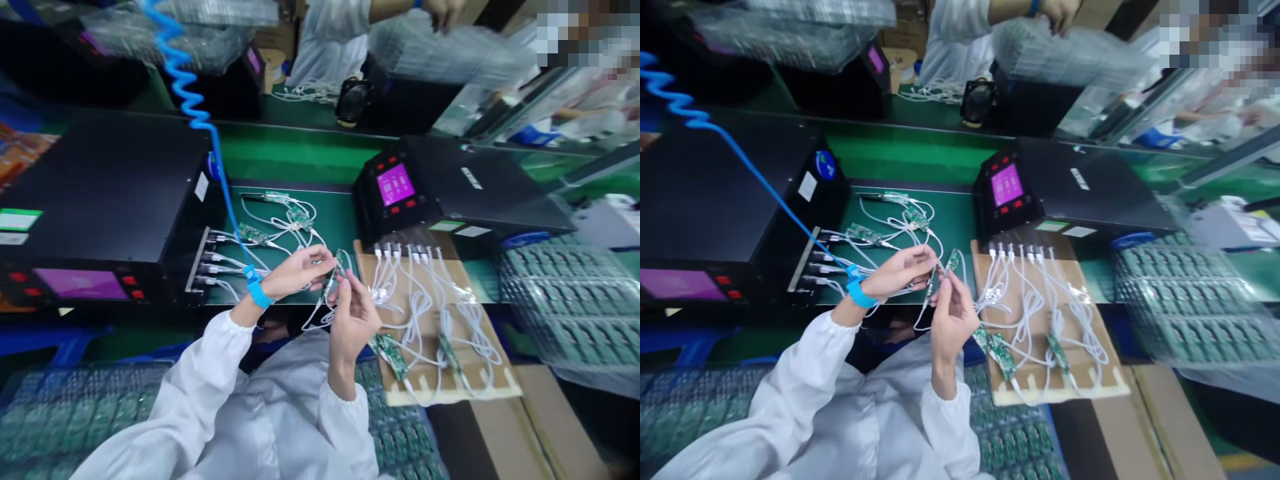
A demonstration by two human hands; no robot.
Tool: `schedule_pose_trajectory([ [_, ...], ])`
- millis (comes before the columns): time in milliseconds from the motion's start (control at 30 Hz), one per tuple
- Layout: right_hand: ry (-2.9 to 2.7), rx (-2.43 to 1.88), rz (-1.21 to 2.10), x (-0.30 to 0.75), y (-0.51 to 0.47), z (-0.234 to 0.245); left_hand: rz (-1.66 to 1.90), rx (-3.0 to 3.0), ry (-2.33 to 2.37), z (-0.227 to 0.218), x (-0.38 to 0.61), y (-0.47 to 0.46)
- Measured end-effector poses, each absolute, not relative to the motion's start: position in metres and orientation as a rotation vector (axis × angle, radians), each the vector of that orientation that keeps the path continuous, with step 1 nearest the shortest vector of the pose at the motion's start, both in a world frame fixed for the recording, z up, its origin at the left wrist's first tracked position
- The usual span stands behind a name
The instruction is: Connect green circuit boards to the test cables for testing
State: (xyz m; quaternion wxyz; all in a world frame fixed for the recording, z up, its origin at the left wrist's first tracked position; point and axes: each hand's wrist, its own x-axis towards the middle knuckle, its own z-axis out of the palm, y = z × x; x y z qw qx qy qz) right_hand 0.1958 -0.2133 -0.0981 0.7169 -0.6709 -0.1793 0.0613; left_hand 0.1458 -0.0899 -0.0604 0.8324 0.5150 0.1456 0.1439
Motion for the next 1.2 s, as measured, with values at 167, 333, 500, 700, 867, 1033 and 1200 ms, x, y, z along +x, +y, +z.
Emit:
schedule_pose_trajectory([
  [167, -0.351, -1.445, 0.15, 0.201, -0.215, -0.098, 0.294, 1.102, 0.294, -0.065, 0.145, -0.089],
  [333, -0.435, -1.395, 0.174, 0.202, -0.214, -0.093, 0.269, 1.144, 0.29, -0.068, 0.145, -0.088],
  [500, -0.422, -1.347, 0.231, 0.2, -0.211, -0.092, 0.252, 1.148, 0.296, -0.068, 0.146, -0.089],
  [700, -0.427, -1.357, 0.242, 0.201, -0.21, -0.09, 0.25, 1.149, 0.309, -0.069, 0.145, -0.09],
  [867, -0.483, -1.34, 0.25, 0.203, -0.21, -0.092, 0.249, 1.153, 0.292, -0.068, 0.144, -0.092],
  [1033, -0.521, -1.38, 0.198, 0.203, -0.21, -0.091, 0.267, 1.13, 0.303, -0.066, 0.146, -0.095],
  [1200, -0.548, -1.413, 0.133, 0.204, -0.211, -0.088, 0.284, 1.097, 0.326, -0.068, 0.148, -0.097],
])
